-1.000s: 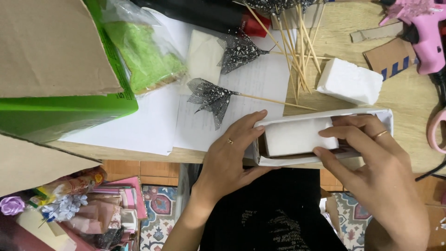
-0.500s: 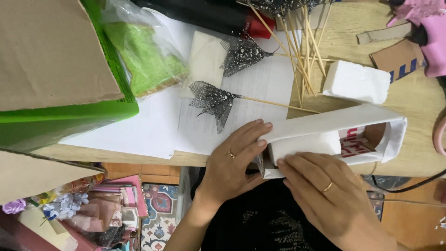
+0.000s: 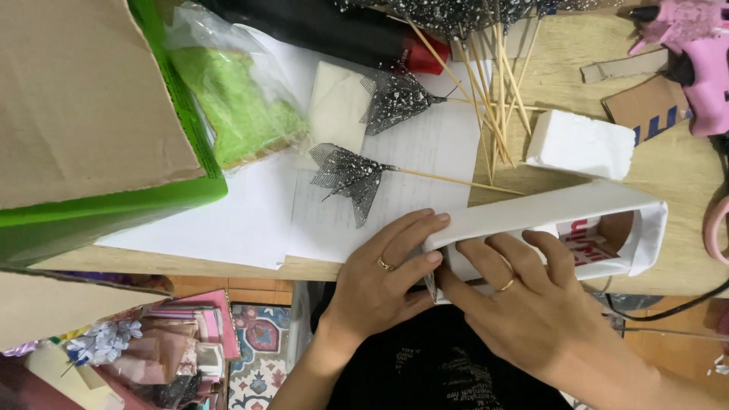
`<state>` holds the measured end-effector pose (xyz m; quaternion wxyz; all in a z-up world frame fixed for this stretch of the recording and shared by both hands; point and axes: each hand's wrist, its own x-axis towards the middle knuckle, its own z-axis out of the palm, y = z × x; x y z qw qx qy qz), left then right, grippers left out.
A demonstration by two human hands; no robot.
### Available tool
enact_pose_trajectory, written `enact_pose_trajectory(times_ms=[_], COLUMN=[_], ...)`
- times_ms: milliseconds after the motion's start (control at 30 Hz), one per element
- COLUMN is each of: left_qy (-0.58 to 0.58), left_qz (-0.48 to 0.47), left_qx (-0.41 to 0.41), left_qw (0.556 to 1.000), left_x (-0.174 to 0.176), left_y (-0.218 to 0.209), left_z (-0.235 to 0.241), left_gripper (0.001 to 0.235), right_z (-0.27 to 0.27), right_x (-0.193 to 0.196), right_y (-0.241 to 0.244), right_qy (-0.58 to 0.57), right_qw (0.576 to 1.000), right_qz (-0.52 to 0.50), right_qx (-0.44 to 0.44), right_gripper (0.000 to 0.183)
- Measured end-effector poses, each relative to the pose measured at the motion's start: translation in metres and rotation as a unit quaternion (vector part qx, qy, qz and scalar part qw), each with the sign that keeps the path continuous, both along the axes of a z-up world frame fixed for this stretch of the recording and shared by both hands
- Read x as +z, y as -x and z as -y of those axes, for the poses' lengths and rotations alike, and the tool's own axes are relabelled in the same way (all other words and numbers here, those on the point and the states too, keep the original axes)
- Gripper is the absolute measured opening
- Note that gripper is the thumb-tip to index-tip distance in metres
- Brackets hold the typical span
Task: The person places a white foam block into a cardboard box, then uses a utility knife to cut a second foam block into smaller pieces. The cut pieces are placed into the box alongside the first block.
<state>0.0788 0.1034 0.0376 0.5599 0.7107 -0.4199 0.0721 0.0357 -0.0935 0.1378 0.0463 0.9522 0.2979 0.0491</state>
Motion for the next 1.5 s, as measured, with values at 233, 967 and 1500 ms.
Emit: enact_pose_trajectory(times_ms=[233,967,1500], left_qy=[0.015,0.016,-0.393], left_qz=[-0.027,0.004,0.212], left_qx=[0.032,0.024,0.268], left_qw=[0.999,1.0,0.853], left_x=[0.004,-0.003,0.066], left_y=[-0.003,0.001,0.034], left_z=[0.0,0.0,0.055], left_gripper=[0.051,0.077,0.013], right_z=[0.024,0.043,0.076], right_x=[-0.014,-0.022,0.014], right_y=[-0.007,0.024,-0.004], right_qy=[-0.003,-0.02,-0.196], right_qw=[1.0,0.994,0.966], right_qz=[-0.01,0.023,-0.146], right_qx=[-0.001,-0.106,-0.088], right_gripper=[0.024,0.03,0.039])
